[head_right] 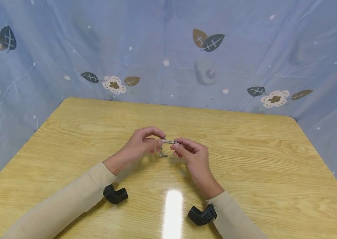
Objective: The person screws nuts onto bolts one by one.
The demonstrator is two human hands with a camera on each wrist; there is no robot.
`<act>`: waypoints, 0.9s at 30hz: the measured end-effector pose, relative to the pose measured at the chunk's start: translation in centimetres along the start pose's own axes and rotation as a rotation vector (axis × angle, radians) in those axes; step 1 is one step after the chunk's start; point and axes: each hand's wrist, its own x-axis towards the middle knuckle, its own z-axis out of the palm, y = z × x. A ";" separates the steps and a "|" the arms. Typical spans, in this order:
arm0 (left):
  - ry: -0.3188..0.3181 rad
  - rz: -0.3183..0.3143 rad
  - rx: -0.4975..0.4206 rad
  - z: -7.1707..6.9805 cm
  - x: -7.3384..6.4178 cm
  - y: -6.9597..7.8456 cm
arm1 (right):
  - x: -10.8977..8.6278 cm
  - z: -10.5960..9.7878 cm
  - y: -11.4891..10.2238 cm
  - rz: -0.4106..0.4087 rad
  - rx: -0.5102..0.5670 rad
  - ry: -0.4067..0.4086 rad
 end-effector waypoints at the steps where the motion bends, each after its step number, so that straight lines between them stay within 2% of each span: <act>1: 0.006 -0.006 0.005 0.0 0.0 0.0 | 0.0 0.0 0.0 0.002 -0.002 0.001; 8: 0.002 -0.023 0.027 0.2 0.0 -0.1 | -0.2 0.2 0.0 0.004 -0.018 0.005; 27: 0.001 0.061 0.007 0.0 -0.4 -0.5 | -0.3 0.2 0.1 0.011 0.003 -0.013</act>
